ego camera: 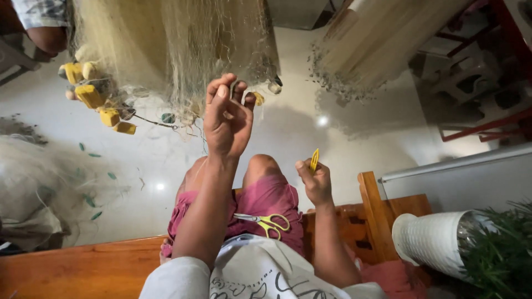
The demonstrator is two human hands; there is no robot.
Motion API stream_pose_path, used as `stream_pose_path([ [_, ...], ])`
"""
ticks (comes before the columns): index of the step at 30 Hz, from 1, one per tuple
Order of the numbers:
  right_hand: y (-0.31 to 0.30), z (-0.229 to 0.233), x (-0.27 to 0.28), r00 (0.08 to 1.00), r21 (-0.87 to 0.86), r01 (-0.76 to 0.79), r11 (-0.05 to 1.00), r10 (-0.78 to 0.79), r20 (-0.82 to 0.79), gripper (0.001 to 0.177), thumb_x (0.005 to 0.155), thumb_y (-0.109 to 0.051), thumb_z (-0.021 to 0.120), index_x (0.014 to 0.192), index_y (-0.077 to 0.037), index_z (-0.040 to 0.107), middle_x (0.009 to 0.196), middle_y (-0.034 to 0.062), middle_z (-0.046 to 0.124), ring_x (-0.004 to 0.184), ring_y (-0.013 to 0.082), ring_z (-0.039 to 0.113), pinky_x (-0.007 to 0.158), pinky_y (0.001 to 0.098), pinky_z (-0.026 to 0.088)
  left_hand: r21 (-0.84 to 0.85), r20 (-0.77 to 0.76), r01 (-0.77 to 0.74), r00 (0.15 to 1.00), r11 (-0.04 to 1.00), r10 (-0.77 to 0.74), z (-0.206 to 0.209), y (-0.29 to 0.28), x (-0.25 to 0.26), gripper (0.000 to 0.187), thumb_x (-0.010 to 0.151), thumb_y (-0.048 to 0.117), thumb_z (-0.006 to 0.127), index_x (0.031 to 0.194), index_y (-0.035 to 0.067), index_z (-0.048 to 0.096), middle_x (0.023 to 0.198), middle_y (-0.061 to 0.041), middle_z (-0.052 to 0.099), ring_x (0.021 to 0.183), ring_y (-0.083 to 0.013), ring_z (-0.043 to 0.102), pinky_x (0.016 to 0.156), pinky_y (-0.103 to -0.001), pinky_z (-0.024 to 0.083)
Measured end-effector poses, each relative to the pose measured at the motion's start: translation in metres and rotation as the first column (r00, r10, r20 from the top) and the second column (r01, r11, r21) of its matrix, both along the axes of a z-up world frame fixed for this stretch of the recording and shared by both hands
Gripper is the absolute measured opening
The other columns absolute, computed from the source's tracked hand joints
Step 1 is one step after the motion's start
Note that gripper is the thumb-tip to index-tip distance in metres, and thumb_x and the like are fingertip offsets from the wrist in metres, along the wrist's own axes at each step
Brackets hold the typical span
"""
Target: Using a netting needle to repair or weave the mesh of a fishing net.
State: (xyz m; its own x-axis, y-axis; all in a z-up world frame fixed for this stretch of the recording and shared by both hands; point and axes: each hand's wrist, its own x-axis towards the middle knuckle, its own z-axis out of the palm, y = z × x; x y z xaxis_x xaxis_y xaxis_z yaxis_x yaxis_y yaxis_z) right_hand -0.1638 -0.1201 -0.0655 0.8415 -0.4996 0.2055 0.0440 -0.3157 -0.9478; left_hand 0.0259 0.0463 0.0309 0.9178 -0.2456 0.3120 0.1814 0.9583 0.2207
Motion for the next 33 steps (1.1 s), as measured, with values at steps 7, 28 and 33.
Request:
stream_pose_path([
  [7,0.009,-0.001,0.001,0.999,0.064,0.013,0.998,-0.011,-0.031,0.037,0.096,-0.023,0.067,0.064,-0.010,0.057,0.047,-0.0015,0.041,0.049,0.0071,0.038,0.055,0.0247,0.039,-0.041,0.102,0.012,0.995,0.999,-0.007,-0.016,0.015,-0.007,0.012,0.106,0.015,0.050,0.118,0.015,0.053,0.113,-0.002,0.063,0.112,-0.0177,0.060,0.094,-0.032,0.044],
  [28,0.086,0.036,-0.016,0.886,-0.063,-0.417,0.907,0.421,0.193,0.026,0.089,-0.003,0.067,0.064,-0.005,0.062,0.046,-0.0007,0.042,0.045,0.0057,0.036,0.042,0.0219,0.033,0.045,0.036,-0.141,0.990,0.989,0.140,-0.026,0.068,0.000,0.008,0.104,0.011,0.057,0.112,0.009,0.057,0.131,-0.008,0.064,0.118,-0.0193,0.065,0.096,-0.022,0.056],
  [33,0.117,0.077,-0.012,0.786,-0.148,-0.554,0.819,0.574,0.230,0.018,0.085,-0.007,0.073,0.068,-0.006,0.066,0.049,0.0047,0.048,0.041,0.0113,0.043,0.041,0.0242,0.038,-0.075,0.166,-0.146,0.974,0.987,0.156,-0.010,0.080,-0.019,0.006,0.107,0.011,0.050,0.111,0.007,0.050,0.139,-0.009,0.057,0.132,-0.0249,0.057,0.108,-0.030,0.052],
])
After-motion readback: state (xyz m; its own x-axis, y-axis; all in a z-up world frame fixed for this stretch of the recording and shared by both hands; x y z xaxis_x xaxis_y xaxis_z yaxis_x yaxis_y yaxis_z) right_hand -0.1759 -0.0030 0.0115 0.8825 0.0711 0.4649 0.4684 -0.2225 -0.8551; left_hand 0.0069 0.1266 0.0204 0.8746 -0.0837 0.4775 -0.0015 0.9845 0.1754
